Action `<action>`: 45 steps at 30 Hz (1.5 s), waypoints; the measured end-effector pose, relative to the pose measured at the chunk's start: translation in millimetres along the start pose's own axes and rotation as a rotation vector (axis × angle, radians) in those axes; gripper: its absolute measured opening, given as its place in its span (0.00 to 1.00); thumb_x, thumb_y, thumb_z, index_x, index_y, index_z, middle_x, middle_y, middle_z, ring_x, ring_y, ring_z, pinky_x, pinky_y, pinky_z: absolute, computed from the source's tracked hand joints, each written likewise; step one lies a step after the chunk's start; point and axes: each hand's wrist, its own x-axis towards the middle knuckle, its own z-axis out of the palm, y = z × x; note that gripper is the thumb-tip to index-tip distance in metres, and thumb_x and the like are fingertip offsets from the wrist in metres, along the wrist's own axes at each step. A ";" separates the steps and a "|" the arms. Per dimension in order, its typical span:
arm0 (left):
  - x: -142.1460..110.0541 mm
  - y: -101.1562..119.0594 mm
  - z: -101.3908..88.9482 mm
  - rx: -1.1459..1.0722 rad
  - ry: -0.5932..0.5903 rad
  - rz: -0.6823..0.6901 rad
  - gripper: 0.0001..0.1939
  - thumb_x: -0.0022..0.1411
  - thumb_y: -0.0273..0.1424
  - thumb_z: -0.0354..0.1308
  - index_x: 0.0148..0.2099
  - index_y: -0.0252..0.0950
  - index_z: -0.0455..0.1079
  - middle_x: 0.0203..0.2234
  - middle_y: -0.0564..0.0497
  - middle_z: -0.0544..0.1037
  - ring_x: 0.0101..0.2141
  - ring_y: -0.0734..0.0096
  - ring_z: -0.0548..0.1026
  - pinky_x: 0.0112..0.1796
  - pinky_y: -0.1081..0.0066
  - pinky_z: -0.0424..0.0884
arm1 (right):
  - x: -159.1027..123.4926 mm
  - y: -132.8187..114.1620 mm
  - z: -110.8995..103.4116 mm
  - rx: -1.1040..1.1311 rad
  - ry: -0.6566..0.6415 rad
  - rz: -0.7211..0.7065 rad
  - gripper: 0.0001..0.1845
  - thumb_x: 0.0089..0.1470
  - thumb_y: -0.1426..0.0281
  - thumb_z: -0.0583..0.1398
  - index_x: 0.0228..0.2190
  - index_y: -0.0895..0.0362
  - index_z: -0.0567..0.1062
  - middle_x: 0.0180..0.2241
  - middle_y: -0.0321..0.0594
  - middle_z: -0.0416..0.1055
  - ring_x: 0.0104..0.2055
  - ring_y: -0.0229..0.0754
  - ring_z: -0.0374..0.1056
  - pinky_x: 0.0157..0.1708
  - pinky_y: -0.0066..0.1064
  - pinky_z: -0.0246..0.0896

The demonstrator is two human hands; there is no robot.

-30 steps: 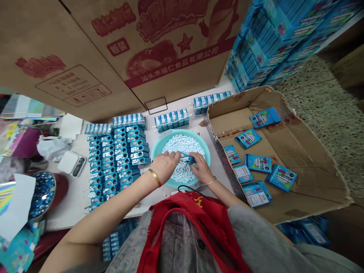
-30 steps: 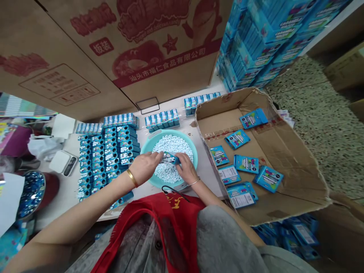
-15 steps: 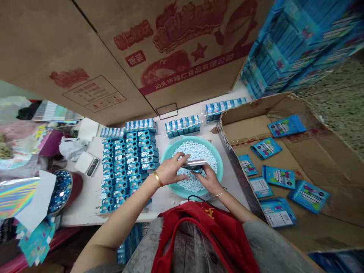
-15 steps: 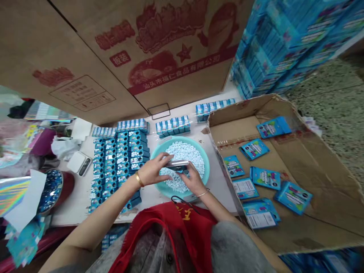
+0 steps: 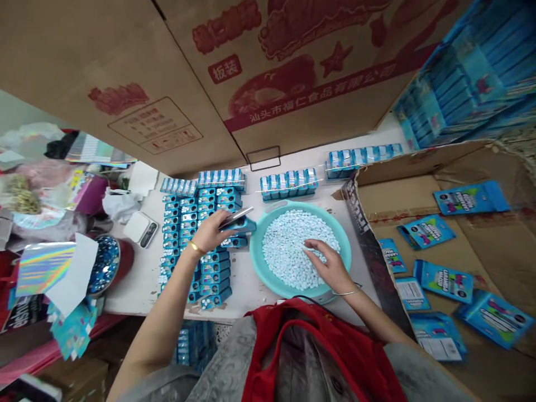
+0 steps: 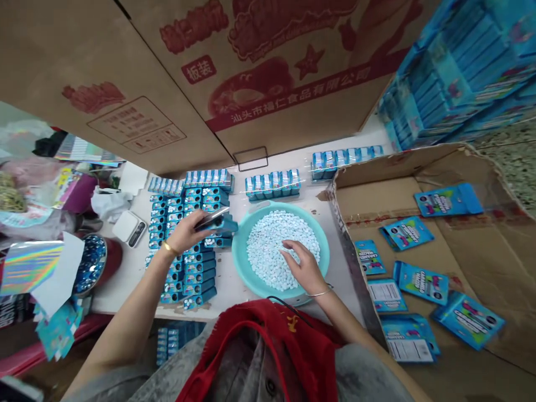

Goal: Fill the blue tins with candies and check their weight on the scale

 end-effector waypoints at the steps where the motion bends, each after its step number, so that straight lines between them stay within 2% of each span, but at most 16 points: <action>1: -14.2 -5.3 -0.6 -0.007 -0.032 -0.039 0.18 0.58 0.44 0.56 0.43 0.35 0.66 0.34 0.50 0.70 0.34 0.69 0.68 0.36 0.71 0.65 | -3.4 1.5 -0.3 0.006 -0.005 0.021 0.11 0.58 0.64 0.57 0.42 0.53 0.71 0.41 0.44 0.73 0.45 0.46 0.69 0.47 0.42 0.64; 4: -56.3 -22.9 8.8 -0.049 -0.111 -0.158 0.22 0.56 0.48 0.56 0.45 0.36 0.66 0.35 0.50 0.72 0.35 0.68 0.70 0.38 0.69 0.67 | -9.2 -4.3 2.1 0.017 -0.005 0.044 0.11 0.58 0.64 0.56 0.42 0.53 0.72 0.39 0.43 0.74 0.42 0.44 0.70 0.44 0.40 0.65; 8: -83.0 -55.1 50.0 -0.070 -0.129 -0.257 0.23 0.54 0.50 0.55 0.45 0.38 0.66 0.36 0.51 0.73 0.36 0.66 0.72 0.38 0.69 0.69 | 1.5 -23.8 -9.0 -0.039 0.011 -0.067 0.09 0.59 0.65 0.55 0.40 0.53 0.73 0.37 0.42 0.73 0.40 0.43 0.69 0.42 0.37 0.65; 10: -82.0 -65.9 77.3 -0.041 -0.070 -0.253 0.23 0.54 0.50 0.53 0.45 0.38 0.66 0.36 0.50 0.72 0.36 0.65 0.72 0.39 0.69 0.70 | 8.6 -26.4 -34.5 -0.133 0.093 -0.122 0.10 0.59 0.66 0.54 0.40 0.53 0.73 0.38 0.43 0.72 0.42 0.43 0.68 0.43 0.38 0.65; 12: -78.2 -68.1 100.6 0.016 0.000 -0.252 0.23 0.56 0.48 0.51 0.46 0.36 0.66 0.39 0.46 0.71 0.38 0.63 0.72 0.40 0.67 0.71 | 8.4 -18.2 -76.5 -0.280 0.247 -0.110 0.11 0.59 0.67 0.53 0.41 0.52 0.72 0.40 0.44 0.71 0.44 0.45 0.67 0.46 0.40 0.63; 15: -76.7 -57.0 119.1 0.145 0.064 -0.302 0.24 0.59 0.45 0.47 0.50 0.34 0.65 0.46 0.41 0.67 0.39 0.59 0.73 0.37 0.64 0.72 | -13.2 16.5 -153.0 -0.624 0.364 0.108 0.18 0.56 0.71 0.51 0.48 0.56 0.70 0.46 0.49 0.69 0.51 0.50 0.63 0.52 0.45 0.58; 17: -78.7 -43.1 121.2 0.222 0.137 -0.332 0.27 0.60 0.46 0.47 0.54 0.34 0.63 0.49 0.38 0.65 0.41 0.55 0.73 0.37 0.61 0.72 | -38.6 48.7 -194.2 -0.916 0.181 0.388 0.29 0.50 0.74 0.53 0.56 0.59 0.62 0.54 0.54 0.64 0.58 0.56 0.57 0.56 0.49 0.52; 18: -79.6 -35.0 120.4 0.245 0.192 -0.339 0.29 0.60 0.48 0.48 0.55 0.33 0.61 0.50 0.37 0.65 0.44 0.53 0.72 0.38 0.60 0.72 | -52.0 64.7 -208.5 -1.027 0.083 0.520 0.35 0.48 0.75 0.55 0.59 0.60 0.58 0.57 0.56 0.60 0.61 0.58 0.53 0.57 0.50 0.50; 21: -76.7 -8.7 118.0 0.209 0.300 -0.265 0.27 0.62 0.47 0.47 0.55 0.32 0.62 0.46 0.38 0.68 0.46 0.53 0.71 0.42 0.59 0.71 | -83.4 102.5 -227.6 -1.077 -0.016 0.631 0.44 0.40 0.76 0.59 0.60 0.59 0.55 0.61 0.57 0.55 0.64 0.61 0.47 0.58 0.55 0.44; 25: -55.2 26.6 125.1 0.024 0.034 -0.014 0.17 0.66 0.38 0.45 0.52 0.36 0.64 0.40 0.45 0.72 0.41 0.64 0.73 0.45 0.66 0.70 | -93.4 122.1 -234.8 -1.062 -0.065 0.629 0.41 0.40 0.73 0.62 0.57 0.61 0.58 0.58 0.59 0.59 0.62 0.61 0.51 0.58 0.54 0.45; 28: -32.6 48.6 136.0 0.127 -0.171 -0.019 0.15 0.65 0.31 0.45 0.52 0.35 0.64 0.41 0.45 0.71 0.42 0.64 0.72 0.45 0.67 0.69 | -89.4 117.4 -243.9 -0.983 0.068 0.596 0.39 0.40 0.62 0.65 0.53 0.64 0.63 0.51 0.62 0.64 0.55 0.63 0.59 0.53 0.53 0.54; 31: -14.5 64.8 148.6 0.296 -0.224 -0.147 0.15 0.65 0.24 0.42 0.49 0.33 0.66 0.42 0.41 0.70 0.44 0.60 0.70 0.45 0.62 0.68 | -84.7 93.4 -241.1 -0.665 0.492 0.489 0.45 0.35 0.54 0.68 0.52 0.62 0.62 0.48 0.58 0.65 0.51 0.59 0.63 0.50 0.51 0.59; 34: -6.3 77.3 166.5 0.287 -0.262 -0.171 0.15 0.65 0.22 0.41 0.47 0.35 0.67 0.42 0.42 0.69 0.45 0.60 0.68 0.45 0.61 0.67 | -75.8 50.2 -214.0 -0.028 0.767 0.392 0.45 0.36 0.54 0.68 0.53 0.54 0.60 0.47 0.47 0.68 0.46 0.50 0.68 0.46 0.47 0.64; 38: -2.2 93.3 198.9 0.181 -0.305 -0.119 0.16 0.62 0.19 0.43 0.48 0.35 0.66 0.44 0.42 0.70 0.46 0.61 0.69 0.45 0.63 0.68 | -54.9 -8.3 -151.8 0.731 0.687 0.424 0.27 0.43 0.53 0.63 0.45 0.49 0.70 0.44 0.39 0.73 0.46 0.47 0.70 0.44 0.44 0.67; 41: 7.0 107.0 222.4 0.066 -0.317 -0.066 0.20 0.58 0.17 0.46 0.51 0.35 0.64 0.48 0.41 0.69 0.48 0.61 0.68 0.48 0.62 0.67 | -40.3 -32.5 -105.9 1.010 0.589 0.498 0.22 0.43 0.56 0.64 0.41 0.48 0.72 0.41 0.36 0.75 0.46 0.47 0.70 0.43 0.44 0.69; 45: 23.8 119.7 237.9 -0.076 -0.302 -0.020 0.22 0.56 0.18 0.49 0.54 0.33 0.61 0.49 0.40 0.69 0.50 0.62 0.68 0.52 0.64 0.66 | -33.2 -38.3 -66.7 1.213 0.460 0.597 0.22 0.40 0.59 0.67 0.39 0.48 0.73 0.39 0.34 0.77 0.42 0.46 0.72 0.37 0.40 0.71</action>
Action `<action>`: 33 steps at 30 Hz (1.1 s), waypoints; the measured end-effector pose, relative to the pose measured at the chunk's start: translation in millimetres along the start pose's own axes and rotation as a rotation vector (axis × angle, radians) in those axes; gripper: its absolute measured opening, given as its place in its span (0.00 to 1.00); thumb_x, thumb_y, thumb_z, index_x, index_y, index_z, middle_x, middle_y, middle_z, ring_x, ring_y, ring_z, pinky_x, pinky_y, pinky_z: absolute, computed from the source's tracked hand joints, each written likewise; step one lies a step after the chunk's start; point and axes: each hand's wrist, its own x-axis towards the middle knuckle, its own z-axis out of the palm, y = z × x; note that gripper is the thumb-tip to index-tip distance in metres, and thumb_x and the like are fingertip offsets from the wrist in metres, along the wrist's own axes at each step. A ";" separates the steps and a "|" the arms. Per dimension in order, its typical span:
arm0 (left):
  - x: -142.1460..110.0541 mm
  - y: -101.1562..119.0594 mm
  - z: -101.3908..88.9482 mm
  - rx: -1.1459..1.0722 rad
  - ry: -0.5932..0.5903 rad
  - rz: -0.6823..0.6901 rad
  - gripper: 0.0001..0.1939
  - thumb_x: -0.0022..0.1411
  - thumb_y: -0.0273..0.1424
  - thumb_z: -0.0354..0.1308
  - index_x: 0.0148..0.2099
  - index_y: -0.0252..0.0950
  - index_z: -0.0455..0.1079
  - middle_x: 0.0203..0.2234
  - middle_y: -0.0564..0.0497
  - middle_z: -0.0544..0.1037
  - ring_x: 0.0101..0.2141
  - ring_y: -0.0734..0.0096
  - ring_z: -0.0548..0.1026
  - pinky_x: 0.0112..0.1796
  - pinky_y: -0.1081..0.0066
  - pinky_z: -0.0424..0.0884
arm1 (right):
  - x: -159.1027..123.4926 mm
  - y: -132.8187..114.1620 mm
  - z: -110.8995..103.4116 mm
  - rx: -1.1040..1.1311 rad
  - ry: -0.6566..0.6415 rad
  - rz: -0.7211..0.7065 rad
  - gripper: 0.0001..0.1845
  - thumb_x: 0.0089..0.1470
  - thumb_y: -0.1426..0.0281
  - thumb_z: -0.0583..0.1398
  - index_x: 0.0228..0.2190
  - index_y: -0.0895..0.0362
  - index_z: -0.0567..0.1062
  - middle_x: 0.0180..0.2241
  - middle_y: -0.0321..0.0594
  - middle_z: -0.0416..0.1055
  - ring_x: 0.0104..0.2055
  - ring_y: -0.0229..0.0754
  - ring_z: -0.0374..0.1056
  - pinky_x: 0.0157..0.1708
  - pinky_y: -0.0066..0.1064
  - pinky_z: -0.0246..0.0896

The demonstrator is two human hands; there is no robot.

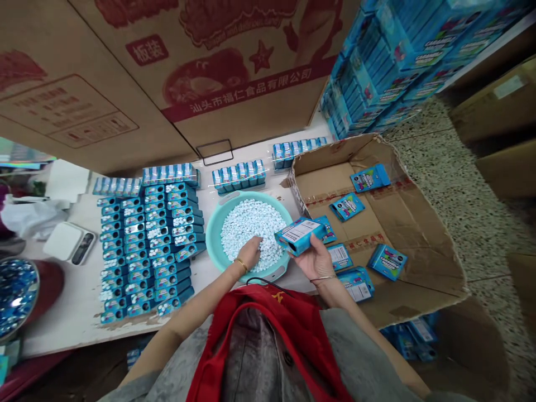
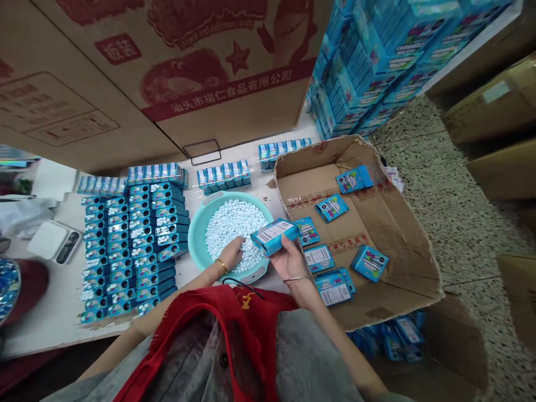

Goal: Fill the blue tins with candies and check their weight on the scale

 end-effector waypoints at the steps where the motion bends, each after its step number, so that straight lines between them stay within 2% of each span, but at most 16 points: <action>1: 1.9 0.4 -1.6 -0.026 0.005 0.011 0.21 0.57 0.19 0.49 0.54 0.33 0.61 0.49 0.41 0.69 0.49 0.62 0.69 0.52 0.64 0.66 | 0.6 5.7 0.4 0.024 -0.009 0.043 0.21 0.40 0.58 0.67 0.38 0.49 0.73 0.38 0.34 0.77 0.41 0.45 0.72 0.35 0.38 0.71; 5: -11.9 -8.9 -26.9 -0.105 0.015 0.076 0.17 0.61 0.25 0.50 0.53 0.34 0.61 0.47 0.42 0.71 0.48 0.64 0.70 0.51 0.65 0.67 | 4.9 21.1 -5.5 0.109 0.000 0.127 0.20 0.43 0.54 0.65 0.36 0.52 0.73 0.34 0.35 0.77 0.35 0.42 0.72 0.29 0.34 0.69; 10: -59.6 -18.0 -86.1 -0.137 0.094 0.191 0.14 0.64 0.30 0.49 0.52 0.34 0.62 0.44 0.43 0.71 0.45 0.64 0.70 0.47 0.64 0.68 | 14.3 34.1 -7.9 0.088 0.112 0.151 0.23 0.43 0.48 0.63 0.32 0.53 0.71 0.27 0.36 0.75 0.29 0.41 0.71 0.28 0.34 0.69; 13: -81.6 -6.3 -120.1 -0.099 0.129 0.253 0.14 0.66 0.31 0.48 0.52 0.34 0.62 0.43 0.43 0.71 0.44 0.65 0.71 0.45 0.65 0.68 | 18.4 40.5 -0.3 0.039 0.157 0.168 0.25 0.43 0.46 0.62 0.34 0.53 0.71 0.26 0.37 0.74 0.28 0.41 0.71 0.26 0.32 0.69; 16: -88.3 13.7 -143.0 -0.015 0.095 0.276 0.13 0.66 0.32 0.47 0.51 0.34 0.62 0.43 0.43 0.71 0.43 0.65 0.71 0.44 0.66 0.68 | 18.7 47.0 9.8 0.046 0.158 0.217 0.24 0.44 0.46 0.61 0.32 0.53 0.71 0.25 0.37 0.73 0.27 0.41 0.71 0.24 0.31 0.68; 21: -79.3 49.0 -161.0 0.217 0.002 0.220 0.12 0.63 0.28 0.47 0.48 0.35 0.63 0.41 0.44 0.71 0.40 0.62 0.72 0.39 0.66 0.69 | 14.0 57.5 18.9 0.049 0.144 0.273 0.23 0.44 0.48 0.62 0.32 0.54 0.72 0.24 0.37 0.73 0.27 0.41 0.72 0.23 0.30 0.68; 24: -75.7 72.2 -167.0 0.389 -0.013 0.134 0.17 0.61 0.23 0.48 0.52 0.36 0.61 0.40 0.44 0.72 0.36 0.63 0.74 0.34 0.68 0.68 | 12.0 59.9 20.5 0.062 0.146 0.289 0.23 0.44 0.49 0.63 0.33 0.55 0.72 0.24 0.37 0.73 0.27 0.40 0.72 0.24 0.29 0.68; 27: -76.0 95.6 -170.9 0.446 0.006 0.080 0.21 0.61 0.20 0.46 0.56 0.35 0.58 0.38 0.43 0.72 0.33 0.63 0.74 0.32 0.67 0.66 | 11.5 60.2 21.5 0.061 0.128 0.296 0.23 0.45 0.49 0.62 0.33 0.55 0.72 0.24 0.37 0.73 0.26 0.39 0.71 0.25 0.29 0.69; 30: -78.5 110.2 -173.8 0.445 0.025 0.115 0.14 0.63 0.21 0.43 0.48 0.34 0.63 0.34 0.44 0.71 0.33 0.64 0.74 0.34 0.66 0.67 | 11.6 60.1 21.1 0.053 0.117 0.303 0.23 0.47 0.49 0.61 0.35 0.54 0.72 0.27 0.37 0.74 0.27 0.40 0.73 0.27 0.31 0.70; 33: -81.0 104.0 -176.9 0.454 0.025 0.153 0.11 0.64 0.22 0.44 0.40 0.34 0.66 0.32 0.45 0.70 0.34 0.64 0.73 0.36 0.66 0.67 | 11.5 59.5 18.2 0.034 0.120 0.324 0.25 0.45 0.48 0.62 0.37 0.54 0.72 0.29 0.38 0.75 0.30 0.44 0.75 0.29 0.34 0.71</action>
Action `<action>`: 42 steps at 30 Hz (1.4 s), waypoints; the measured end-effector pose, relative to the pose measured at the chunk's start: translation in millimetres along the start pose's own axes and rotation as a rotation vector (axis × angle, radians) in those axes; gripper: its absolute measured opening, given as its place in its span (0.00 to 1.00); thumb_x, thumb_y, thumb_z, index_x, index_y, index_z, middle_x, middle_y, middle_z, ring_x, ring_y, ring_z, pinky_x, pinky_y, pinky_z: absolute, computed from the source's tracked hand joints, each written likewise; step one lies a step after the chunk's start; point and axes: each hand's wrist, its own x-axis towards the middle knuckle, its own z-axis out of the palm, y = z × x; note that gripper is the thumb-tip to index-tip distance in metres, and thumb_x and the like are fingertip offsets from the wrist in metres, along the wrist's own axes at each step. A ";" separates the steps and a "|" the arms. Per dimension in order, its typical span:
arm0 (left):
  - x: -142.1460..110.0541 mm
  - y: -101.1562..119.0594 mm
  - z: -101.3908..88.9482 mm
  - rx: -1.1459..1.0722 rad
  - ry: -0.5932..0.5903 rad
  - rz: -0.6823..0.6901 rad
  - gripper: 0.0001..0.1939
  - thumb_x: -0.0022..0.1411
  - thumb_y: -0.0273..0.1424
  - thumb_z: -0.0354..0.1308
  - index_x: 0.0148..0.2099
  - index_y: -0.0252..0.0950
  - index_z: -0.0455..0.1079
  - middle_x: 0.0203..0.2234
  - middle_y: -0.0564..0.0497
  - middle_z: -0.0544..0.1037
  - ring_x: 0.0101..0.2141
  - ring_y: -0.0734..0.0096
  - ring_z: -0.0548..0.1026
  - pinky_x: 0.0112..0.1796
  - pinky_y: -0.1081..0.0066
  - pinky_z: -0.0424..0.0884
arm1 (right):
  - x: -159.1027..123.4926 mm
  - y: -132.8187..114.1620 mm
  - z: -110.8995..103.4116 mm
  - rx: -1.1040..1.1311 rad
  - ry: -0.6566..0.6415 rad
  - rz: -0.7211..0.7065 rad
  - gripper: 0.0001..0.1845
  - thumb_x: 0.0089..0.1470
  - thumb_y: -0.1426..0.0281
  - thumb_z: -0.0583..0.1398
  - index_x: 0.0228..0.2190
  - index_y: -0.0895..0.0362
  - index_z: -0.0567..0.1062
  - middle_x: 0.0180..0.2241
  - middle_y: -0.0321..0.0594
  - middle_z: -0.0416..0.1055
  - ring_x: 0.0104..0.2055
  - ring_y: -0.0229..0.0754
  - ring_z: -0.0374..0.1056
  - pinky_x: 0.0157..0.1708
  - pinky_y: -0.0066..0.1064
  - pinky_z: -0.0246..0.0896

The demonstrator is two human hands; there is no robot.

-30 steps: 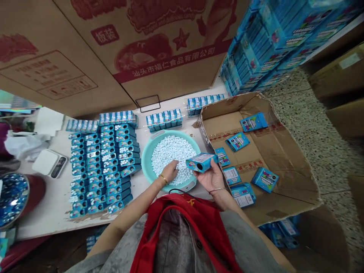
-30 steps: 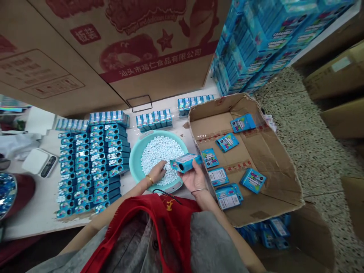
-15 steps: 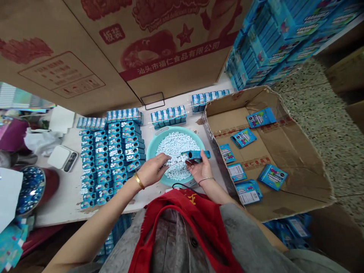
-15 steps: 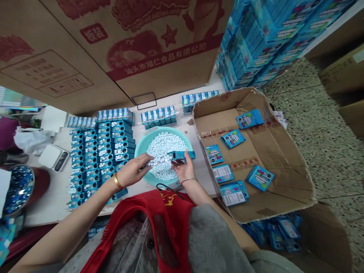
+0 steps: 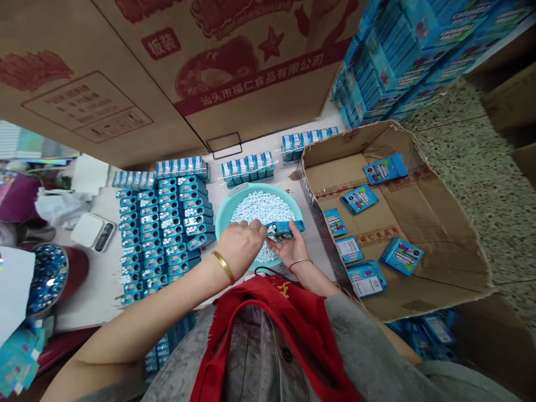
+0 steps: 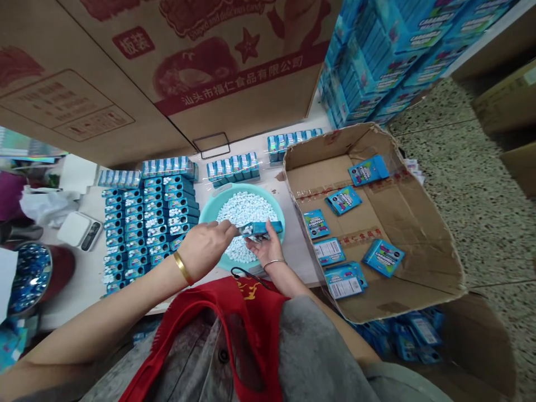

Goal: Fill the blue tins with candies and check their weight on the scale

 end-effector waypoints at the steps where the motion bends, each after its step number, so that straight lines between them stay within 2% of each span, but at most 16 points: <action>1: -1.2 -7.6 3.1 0.007 0.007 -0.004 0.11 0.64 0.22 0.44 0.40 0.34 0.67 0.32 0.45 0.70 0.35 0.64 0.72 0.36 0.66 0.67 | 0.1 -0.5 -1.4 -0.012 0.001 -0.003 0.25 0.44 0.49 0.63 0.38 0.53 0.71 0.31 0.37 0.75 0.30 0.45 0.75 0.29 0.36 0.72; 3: -1.6 -29.9 16.4 0.022 0.031 -0.034 0.11 0.63 0.22 0.45 0.43 0.35 0.67 0.34 0.45 0.70 0.35 0.65 0.72 0.36 0.66 0.67 | 1.0 -1.9 -4.6 -0.046 -0.003 -0.028 0.27 0.42 0.51 0.65 0.41 0.51 0.70 0.33 0.36 0.75 0.30 0.46 0.76 0.30 0.38 0.72; 5: 3.0 -57.5 40.4 0.004 0.033 -0.079 0.12 0.63 0.24 0.46 0.47 0.36 0.66 0.37 0.45 0.70 0.36 0.65 0.71 0.36 0.67 0.67 | 3.2 -3.1 -7.7 -0.076 -0.007 -0.054 0.26 0.42 0.52 0.66 0.42 0.50 0.69 0.34 0.36 0.76 0.30 0.45 0.76 0.29 0.38 0.73; 7: 13.6 -82.5 73.5 -0.060 0.013 -0.139 0.13 0.63 0.24 0.46 0.48 0.36 0.65 0.40 0.45 0.70 0.38 0.63 0.70 0.38 0.65 0.67 | 6.0 -3.6 -10.1 -0.078 0.008 -0.064 0.25 0.42 0.53 0.66 0.40 0.52 0.70 0.32 0.36 0.76 0.29 0.43 0.75 0.28 0.35 0.72; 9: 28.7 -97.6 110.5 -0.125 0.010 -0.204 0.14 0.63 0.22 0.43 0.48 0.34 0.65 0.41 0.42 0.69 0.41 0.60 0.69 0.41 0.62 0.66 | 8.3 -3.5 -11.5 -0.052 0.037 -0.057 0.23 0.43 0.53 0.65 0.36 0.53 0.71 0.28 0.36 0.75 0.28 0.41 0.73 0.27 0.32 0.72; 11: 44.7 -99.3 145.0 -0.176 0.019 -0.224 0.16 0.64 0.21 0.40 0.49 0.33 0.65 0.44 0.40 0.69 0.45 0.58 0.68 0.45 0.60 0.66 | 8.6 -3.5 -12.0 -0.029 0.056 -0.042 0.22 0.43 0.52 0.65 0.34 0.54 0.72 0.26 0.37 0.74 0.28 0.41 0.72 0.27 0.32 0.72; 14: 62.6 -81.6 184.3 -0.269 0.025 -0.179 0.17 0.64 0.21 0.41 0.51 0.33 0.64 0.47 0.39 0.68 0.48 0.58 0.66 0.47 0.59 0.65 | 4.9 -4.2 -11.6 -0.026 0.054 -0.041 0.21 0.43 0.52 0.65 0.33 0.54 0.71 0.27 0.37 0.74 0.30 0.42 0.73 0.29 0.33 0.73; 16: 68.4 -66.2 200.7 -0.342 0.027 -0.139 0.17 0.62 0.20 0.43 0.52 0.34 0.64 0.48 0.40 0.68 0.49 0.58 0.66 0.48 0.60 0.66 | 0.9 -4.9 -11.8 -0.022 0.052 -0.055 0.21 0.43 0.53 0.65 0.34 0.53 0.71 0.28 0.37 0.75 0.31 0.42 0.73 0.31 0.34 0.73; 19: 69.1 -54.6 211.3 -0.451 0.036 -0.096 0.19 0.59 0.19 0.47 0.52 0.33 0.63 0.49 0.41 0.69 0.49 0.59 0.67 0.49 0.62 0.66 | -5.0 -5.3 -14.4 -0.017 0.042 -0.068 0.22 0.44 0.52 0.64 0.37 0.52 0.71 0.30 0.38 0.76 0.33 0.44 0.74 0.34 0.36 0.74; 22: 61.5 -61.2 206.5 -0.554 0.055 -0.049 0.19 0.58 0.22 0.51 0.53 0.33 0.63 0.48 0.42 0.70 0.48 0.63 0.69 0.50 0.66 0.66 | -9.4 -4.8 -19.0 -0.009 0.031 -0.047 0.22 0.45 0.51 0.63 0.38 0.52 0.71 0.32 0.39 0.76 0.34 0.45 0.74 0.35 0.38 0.74; 25: 45.5 -76.5 187.9 -0.621 0.084 -0.002 0.17 0.59 0.25 0.51 0.52 0.34 0.63 0.46 0.44 0.71 0.47 0.65 0.70 0.49 0.66 0.67 | -11.3 -4.1 -21.9 0.018 0.021 -0.019 0.22 0.45 0.51 0.63 0.38 0.52 0.71 0.33 0.40 0.76 0.36 0.46 0.74 0.35 0.39 0.73; 29: 15.8 -93.1 145.0 -0.639 0.162 0.062 0.15 0.62 0.28 0.50 0.51 0.33 0.63 0.45 0.42 0.71 0.47 0.64 0.69 0.49 0.63 0.66 | -7.9 -2.7 -19.5 0.075 0.052 0.008 0.23 0.46 0.53 0.63 0.39 0.55 0.71 0.33 0.43 0.75 0.38 0.47 0.74 0.36 0.38 0.73; 32: -4.3 -94.7 106.9 -0.591 0.200 0.134 0.14 0.64 0.29 0.49 0.51 0.33 0.63 0.44 0.42 0.71 0.45 0.65 0.70 0.47 0.64 0.67 | -1.8 -0.9 -15.1 0.113 0.076 0.021 0.23 0.48 0.53 0.62 0.40 0.56 0.70 0.33 0.45 0.74 0.38 0.47 0.74 0.35 0.36 0.73; 37: -12.7 -71.7 56.6 -0.415 0.082 0.189 0.12 0.65 0.30 0.48 0.50 0.33 0.64 0.42 0.43 0.72 0.43 0.65 0.71 0.44 0.67 0.68 | 4.6 2.5 -7.8 0.135 0.069 0.033 0.22 0.50 0.53 0.61 0.40 0.56 0.71 0.32 0.43 0.74 0.37 0.45 0.73 0.32 0.35 0.73; 40: -4.6 -46.7 35.7 -0.185 -0.063 0.123 0.13 0.65 0.28 0.47 0.49 0.32 0.65 0.42 0.43 0.72 0.43 0.63 0.72 0.42 0.66 0.70 | 3.9 4.0 -5.4 0.141 0.035 0.026 0.21 0.50 0.55 0.62 0.40 0.56 0.72 0.31 0.42 0.74 0.35 0.44 0.73 0.33 0.35 0.73; 42: 1.3 -27.0 22.9 -0.026 -0.121 0.062 0.16 0.64 0.25 0.45 0.53 0.31 0.63 0.42 0.42 0.72 0.41 0.61 0.74 0.38 0.65 0.71 | 3.0 4.8 -5.1 0.132 0.031 0.019 0.20 0.49 0.55 0.62 0.39 0.56 0.72 0.30 0.40 0.74 0.33 0.43 0.73 0.32 0.34 0.74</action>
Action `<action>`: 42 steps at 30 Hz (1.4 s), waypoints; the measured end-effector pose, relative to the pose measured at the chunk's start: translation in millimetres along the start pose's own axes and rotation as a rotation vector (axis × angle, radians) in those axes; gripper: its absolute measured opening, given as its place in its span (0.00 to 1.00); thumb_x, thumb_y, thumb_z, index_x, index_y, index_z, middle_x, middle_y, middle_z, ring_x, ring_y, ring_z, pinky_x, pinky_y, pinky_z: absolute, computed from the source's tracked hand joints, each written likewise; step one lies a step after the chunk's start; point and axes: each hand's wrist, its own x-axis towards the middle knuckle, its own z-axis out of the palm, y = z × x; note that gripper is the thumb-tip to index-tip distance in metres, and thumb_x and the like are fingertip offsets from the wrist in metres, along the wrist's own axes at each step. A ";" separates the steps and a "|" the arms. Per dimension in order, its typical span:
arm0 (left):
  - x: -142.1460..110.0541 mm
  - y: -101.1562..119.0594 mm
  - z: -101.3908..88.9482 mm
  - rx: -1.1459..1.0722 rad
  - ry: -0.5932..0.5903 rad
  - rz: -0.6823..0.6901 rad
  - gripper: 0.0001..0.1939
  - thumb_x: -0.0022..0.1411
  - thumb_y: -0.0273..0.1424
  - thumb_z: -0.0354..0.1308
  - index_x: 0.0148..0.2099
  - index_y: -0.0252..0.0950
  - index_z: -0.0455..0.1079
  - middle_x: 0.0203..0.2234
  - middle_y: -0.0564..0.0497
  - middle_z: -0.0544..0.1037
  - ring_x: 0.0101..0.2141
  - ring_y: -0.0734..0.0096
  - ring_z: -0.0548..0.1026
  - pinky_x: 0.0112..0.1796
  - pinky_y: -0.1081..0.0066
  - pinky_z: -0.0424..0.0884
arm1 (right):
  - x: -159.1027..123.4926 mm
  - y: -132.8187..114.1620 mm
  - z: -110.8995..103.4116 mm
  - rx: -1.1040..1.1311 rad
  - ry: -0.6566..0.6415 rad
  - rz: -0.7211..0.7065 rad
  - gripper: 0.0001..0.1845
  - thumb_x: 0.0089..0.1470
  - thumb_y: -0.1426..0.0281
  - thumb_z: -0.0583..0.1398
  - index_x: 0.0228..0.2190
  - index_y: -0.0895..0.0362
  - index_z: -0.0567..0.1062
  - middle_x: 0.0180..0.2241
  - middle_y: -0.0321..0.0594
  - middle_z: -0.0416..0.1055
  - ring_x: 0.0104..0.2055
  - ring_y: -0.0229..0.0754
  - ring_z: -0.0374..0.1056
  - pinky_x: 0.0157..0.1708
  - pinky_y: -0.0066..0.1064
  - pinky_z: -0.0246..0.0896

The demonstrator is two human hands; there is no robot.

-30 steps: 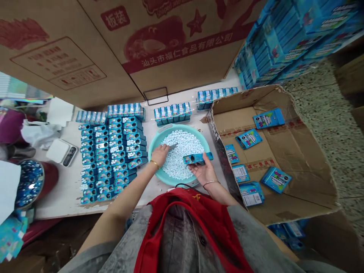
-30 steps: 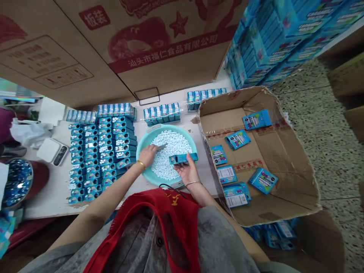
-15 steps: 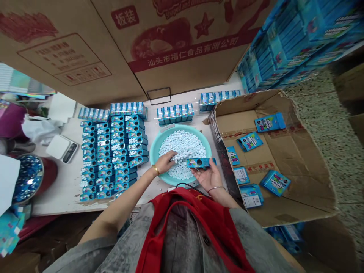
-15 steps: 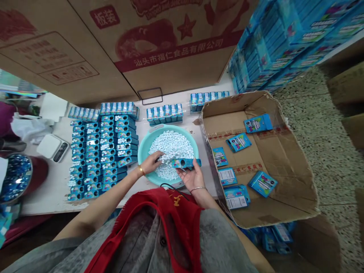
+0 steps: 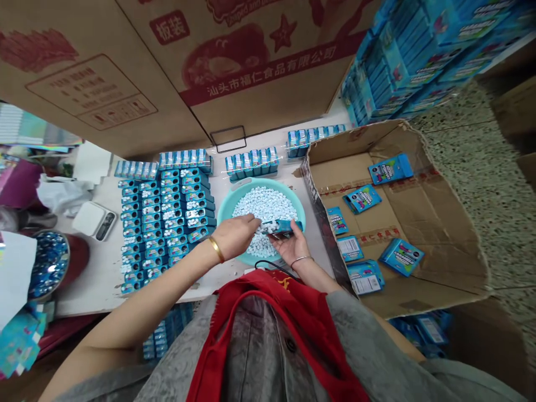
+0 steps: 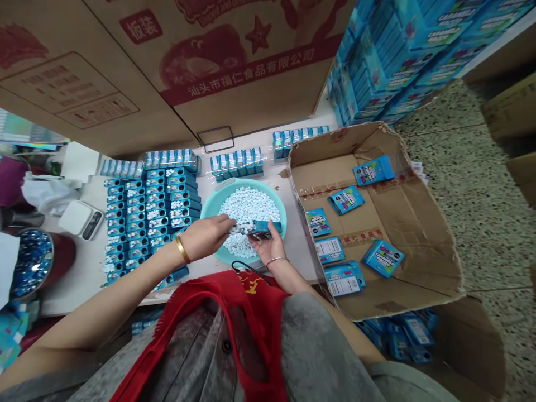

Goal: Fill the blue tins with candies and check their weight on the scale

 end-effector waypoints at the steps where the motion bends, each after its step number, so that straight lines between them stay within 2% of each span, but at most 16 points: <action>1: 2.1 10.2 -6.3 0.063 -0.017 -0.027 0.19 0.64 0.24 0.44 0.57 0.31 0.60 0.43 0.41 0.71 0.40 0.60 0.74 0.36 0.65 0.71 | -0.3 0.3 -0.2 -0.003 -0.002 -0.001 0.19 0.49 0.55 0.63 0.38 0.56 0.72 0.30 0.40 0.74 0.32 0.42 0.72 0.31 0.34 0.74; 3: 4.5 29.3 -17.9 0.155 -0.029 -0.054 0.26 0.64 0.21 0.41 0.64 0.31 0.50 0.46 0.38 0.70 0.37 0.61 0.75 0.32 0.65 0.71 | -0.4 0.6 -0.7 0.000 -0.013 -0.001 0.19 0.48 0.56 0.63 0.37 0.55 0.73 0.30 0.39 0.74 0.31 0.41 0.72 0.31 0.34 0.74; 5: 4.1 42.8 -27.5 0.209 -0.035 -0.044 0.28 0.64 0.20 0.39 0.66 0.31 0.45 0.45 0.38 0.70 0.36 0.61 0.76 0.30 0.65 0.71 | 0.1 0.2 -1.1 0.013 -0.040 0.001 0.18 0.48 0.56 0.64 0.37 0.55 0.73 0.30 0.39 0.74 0.30 0.40 0.71 0.32 0.35 0.74; 8: 0.4 41.7 -33.3 0.227 -0.023 -0.020 0.21 0.65 0.21 0.40 0.60 0.30 0.56 0.39 0.41 0.72 0.38 0.60 0.75 0.33 0.65 0.70 | 1.4 -2.1 -1.7 0.027 -0.037 0.008 0.19 0.48 0.55 0.63 0.37 0.56 0.73 0.30 0.40 0.74 0.31 0.42 0.72 0.32 0.36 0.74; 10: -1.0 23.1 -27.1 0.201 0.011 -0.031 0.16 0.65 0.23 0.43 0.52 0.31 0.64 0.37 0.43 0.72 0.38 0.62 0.74 0.35 0.66 0.69 | 2.4 -4.7 -2.5 0.019 -0.008 0.023 0.21 0.48 0.54 0.63 0.37 0.56 0.73 0.30 0.41 0.74 0.33 0.43 0.73 0.31 0.35 0.74; 13: 6.5 -24.3 4.0 0.102 0.094 -0.106 0.14 0.65 0.26 0.45 0.51 0.35 0.64 0.40 0.45 0.71 0.39 0.64 0.72 0.36 0.68 0.68 | 3.8 -8.7 -4.6 -0.005 0.022 0.030 0.20 0.49 0.54 0.62 0.37 0.57 0.72 0.30 0.41 0.74 0.34 0.45 0.73 0.30 0.34 0.73; 16: 28.3 -68.3 56.9 -0.046 0.112 -0.257 0.16 0.65 0.26 0.44 0.53 0.36 0.64 0.43 0.44 0.70 0.41 0.63 0.71 0.40 0.66 0.67 | 4.2 -10.8 -6.8 -0.017 0.032 0.019 0.20 0.49 0.55 0.62 0.38 0.56 0.72 0.30 0.41 0.74 0.34 0.44 0.73 0.31 0.35 0.73; 18: 47.0 -80.2 94.6 -0.131 0.101 -0.291 0.17 0.64 0.23 0.42 0.53 0.33 0.64 0.44 0.42 0.70 0.44 0.62 0.69 0.44 0.64 0.66 | 3.2 -11.2 -8.0 -0.021 0.033 0.018 0.21 0.49 0.54 0.62 0.38 0.56 0.72 0.30 0.42 0.74 0.34 0.44 0.73 0.32 0.35 0.73; 20: 64.9 -74.5 127.0 -0.194 0.100 -0.258 0.18 0.64 0.21 0.42 0.53 0.33 0.64 0.46 0.41 0.70 0.46 0.62 0.68 0.48 0.63 0.65 | 1.0 -11.2 -9.1 -0.027 0.028 0.012 0.21 0.49 0.54 0.62 0.38 0.56 0.72 0.31 0.42 0.75 0.35 0.45 0.73 0.33 0.36 0.74; 22: 79.6 -56.7 150.8 -0.260 0.103 -0.193 0.19 0.63 0.21 0.43 0.54 0.34 0.63 0.47 0.41 0.70 0.47 0.62 0.68 0.49 0.63 0.65 | -2.2 -11.2 -10.2 -0.028 0.018 -0.002 0.21 0.49 0.53 0.62 0.39 0.55 0.72 0.34 0.43 0.75 0.36 0.45 0.73 0.33 0.36 0.74; 24: 89.6 -36.7 165.6 -0.339 0.108 -0.123 0.20 0.61 0.20 0.46 0.54 0.34 0.64 0.48 0.42 0.70 0.48 0.63 0.68 0.49 0.65 0.66 | -5.7 -11.6 -11.4 -0.021 0.009 -0.018 0.21 0.50 0.54 0.61 0.40 0.54 0.71 0.35 0.43 0.76 0.37 0.45 0.73 0.34 0.37 0.74; 26: 94.2 -23.6 172.6 -0.419 0.117 -0.056 0.20 0.59 0.20 0.48 0.54 0.35 0.64 0.47 0.44 0.71 0.47 0.65 0.69 0.48 0.67 0.67 | -9.2 -12.4 -12.6 -0.011 0.008 -0.026 0.20 0.51 0.54 0.60 0.40 0.54 0.71 0.36 0.43 0.76 0.39 0.45 0.73 0.35 0.38 0.74; 29: 89.8 -24.3 171.4 -0.523 0.141 0.025 0.19 0.59 0.22 0.50 0.53 0.35 0.64 0.47 0.46 0.72 0.46 0.68 0.71 0.48 0.70 0.67 | -13.8 -13.8 -14.1 -0.002 0.023 -0.026 0.21 0.50 0.53 0.60 0.40 0.55 0.71 0.36 0.43 0.76 0.39 0.45 0.73 0.36 0.37 0.73; 33: 63.9 -48.3 151.0 -0.590 0.193 0.059 0.17 0.63 0.29 0.51 0.53 0.31 0.62 0.47 0.43 0.72 0.45 0.69 0.71 0.48 0.69 0.67 | -17.3 -14.3 -15.8 0.006 0.033 -0.009 0.21 0.50 0.53 0.61 0.38 0.55 0.71 0.35 0.44 0.75 0.38 0.45 0.73 0.36 0.37 0.73; 38: 18.4 -70.2 96.6 -0.591 0.276 0.097 0.15 0.66 0.32 0.49 0.53 0.32 0.62 0.45 0.42 0.72 0.44 0.68 0.70 0.47 0.67 0.67 | -12.3 -9.2 -15.5 0.025 0.047 0.008 0.20 0.50 0.53 0.60 0.38 0.55 0.71 0.33 0.44 0.75 0.37 0.45 0.73 0.34 0.37 0.74; 42: -5.0 -63.3 49.7 -0.491 0.238 0.143 0.15 0.66 0.32 0.48 0.53 0.32 0.63 0.44 0.42 0.72 0.44 0.68 0.71 0.45 0.67 0.68 | -4.4 -3.4 -8.8 0.045 0.026 0.010 0.22 0.49 0.53 0.62 0.40 0.56 0.71 0.34 0.44 0.75 0.38 0.45 0.73 0.34 0.36 0.74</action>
